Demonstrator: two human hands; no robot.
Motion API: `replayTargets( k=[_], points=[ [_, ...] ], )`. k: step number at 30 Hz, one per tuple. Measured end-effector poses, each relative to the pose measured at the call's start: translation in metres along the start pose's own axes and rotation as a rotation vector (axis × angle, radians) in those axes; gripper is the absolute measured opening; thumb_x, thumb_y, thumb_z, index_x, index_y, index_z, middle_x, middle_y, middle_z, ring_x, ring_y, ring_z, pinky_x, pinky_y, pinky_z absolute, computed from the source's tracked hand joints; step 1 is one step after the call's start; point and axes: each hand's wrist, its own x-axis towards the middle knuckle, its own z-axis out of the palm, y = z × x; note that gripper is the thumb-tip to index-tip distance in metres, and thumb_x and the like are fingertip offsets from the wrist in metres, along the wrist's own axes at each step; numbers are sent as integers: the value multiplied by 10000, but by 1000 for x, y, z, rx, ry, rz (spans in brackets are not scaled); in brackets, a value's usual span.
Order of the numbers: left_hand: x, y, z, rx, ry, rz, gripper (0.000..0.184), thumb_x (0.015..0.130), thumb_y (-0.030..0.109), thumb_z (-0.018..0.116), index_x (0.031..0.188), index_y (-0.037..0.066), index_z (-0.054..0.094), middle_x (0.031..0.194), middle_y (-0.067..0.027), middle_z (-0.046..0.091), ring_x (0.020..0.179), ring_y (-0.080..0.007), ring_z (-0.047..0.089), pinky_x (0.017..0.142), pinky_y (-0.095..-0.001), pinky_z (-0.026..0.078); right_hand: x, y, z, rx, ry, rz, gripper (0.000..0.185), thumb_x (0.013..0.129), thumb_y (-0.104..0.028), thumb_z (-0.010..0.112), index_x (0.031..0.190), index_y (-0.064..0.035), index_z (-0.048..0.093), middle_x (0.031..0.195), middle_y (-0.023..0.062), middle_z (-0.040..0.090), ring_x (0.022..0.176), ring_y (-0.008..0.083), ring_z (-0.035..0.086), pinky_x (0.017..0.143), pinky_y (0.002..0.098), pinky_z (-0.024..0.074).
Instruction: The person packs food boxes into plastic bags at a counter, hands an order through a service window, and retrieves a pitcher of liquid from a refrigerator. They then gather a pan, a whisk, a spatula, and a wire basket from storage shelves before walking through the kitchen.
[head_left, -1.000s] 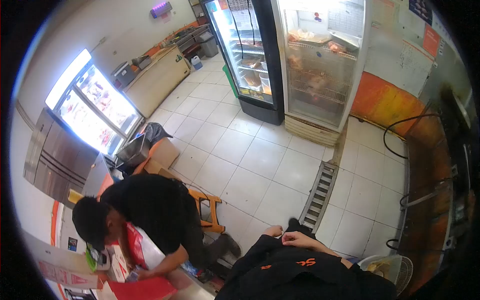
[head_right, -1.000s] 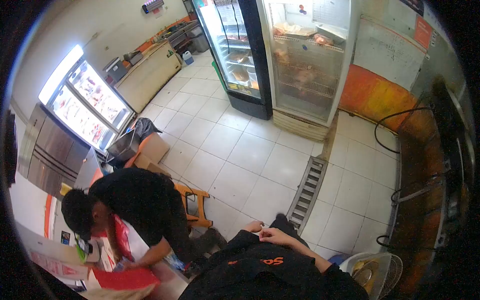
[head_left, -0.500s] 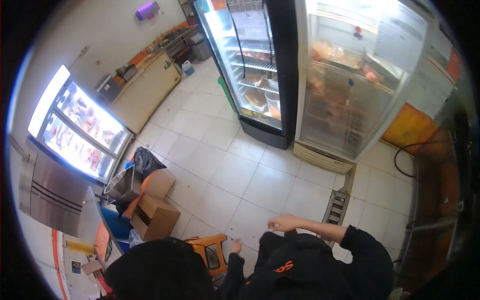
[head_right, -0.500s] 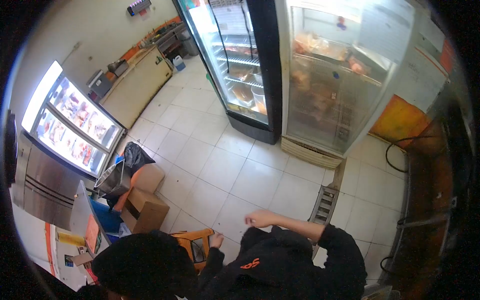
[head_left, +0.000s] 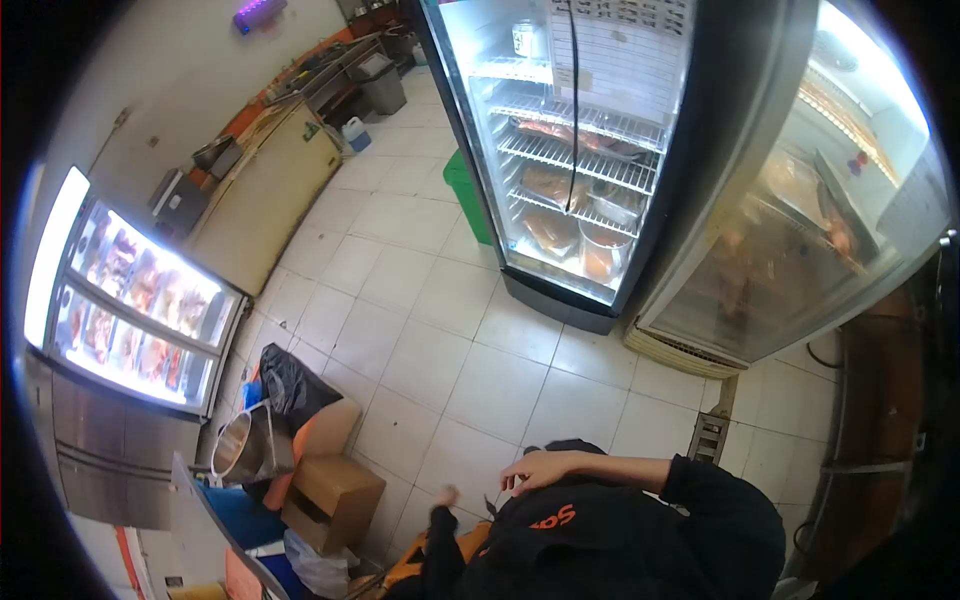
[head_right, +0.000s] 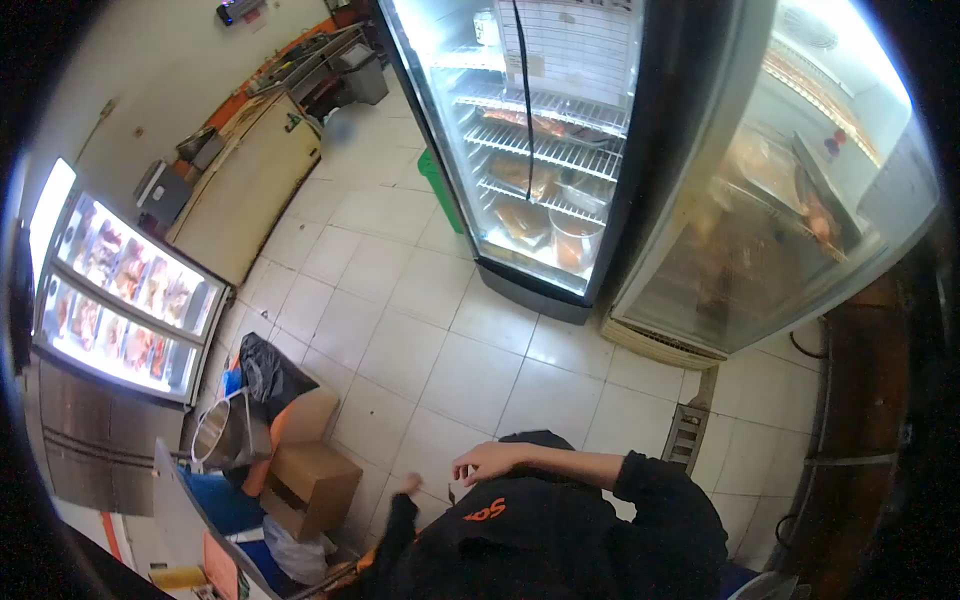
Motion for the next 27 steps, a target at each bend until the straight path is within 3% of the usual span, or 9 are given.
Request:
replayTargets(
  k=[2, 4, 7, 11, 12, 15, 19, 25, 27],
  points=[
    [42, 96, -93, 475, 338, 284, 342, 750, 245, 462, 1028, 49, 493, 1066, -170, 495, 962, -326, 475, 796, -407, 394, 6, -2, -37, 240, -69, -63, 356, 834, -324, 435, 1099, -88, 463, 1059, 106, 510, 989, 179, 461, 848, 298, 357],
    [40, 237, -179, 304, 516, 538, 328, 722, 199, 502, 1013, 49, 505, 1023, -166, 513, 954, -325, 471, 802, -393, 389, 20, 10, -58, 567, -70, -172, 389, 867, -303, 360, 1165, -56, 409, 1159, 120, 444, 1067, 183, 404, 922, 298, 290],
    [38, 430, -267, 143, 527, 934, 279, 720, 111, 521, 989, 40, 512, 962, -139, 542, 900, -279, 508, 759, -355, 406, 47, 72, -98, 442, 138, -473, 438, 878, -272, 328, 1202, 23, 329, 1225, 135, 376, 1135, 216, 343, 954, 307, 246],
    [24, 606, -331, -4, 348, 1127, 298, 734, 73, 520, 1031, 58, 494, 928, -95, 561, 841, -191, 538, 729, -293, 420, 74, 33, -221, 294, 337, -187, 375, 856, -259, 368, 1168, -54, 401, 1115, 145, 487, 1012, 224, 471, 858, 307, 346],
    [32, 651, -357, 99, 358, 1245, 341, 730, 71, 532, 1066, 62, 468, 948, -86, 552, 866, -187, 528, 729, -288, 417, 99, 35, -264, 229, 384, 45, 367, 839, -280, 394, 1136, -68, 438, 1020, 111, 539, 949, 214, 510, 822, 306, 375],
    [50, 711, -374, 100, 362, 1427, 408, 723, 71, 557, 1109, 60, 423, 985, -77, 533, 904, -173, 506, 726, -276, 410, 117, 21, -319, -113, 636, 541, 290, 798, -295, 453, 1012, -111, 517, 744, 52, 610, 712, 228, 580, 665, 333, 432],
    [47, 782, -399, -262, 104, 1427, 386, 715, 98, 581, 1055, -14, 440, 999, -134, 521, 919, -197, 499, 748, -312, 398, 149, 9, -379, -114, 1131, 383, 214, 786, -230, 486, 947, -94, 527, 805, 88, 560, 740, 235, 543, 649, 334, 418],
    [57, 809, -411, 160, 152, 1484, 288, 683, 159, 630, 882, -23, 531, 698, -114, 573, 639, -194, 560, 604, -297, 419, 216, 5, -404, -15, 1736, 373, 164, 764, -164, 525, 916, -102, 528, 817, 85, 477, 686, 205, 514, 630, 311, 409],
    [71, 812, -405, 78, 134, 1690, 260, 669, 193, 650, 791, -16, 555, 602, -103, 546, 559, -190, 537, 550, -293, 407, 248, 7, -401, 87, 1830, 390, 171, 767, -167, 521, 925, -103, 528, 845, 89, 478, 692, 199, 518, 638, 308, 414]
  ],
)
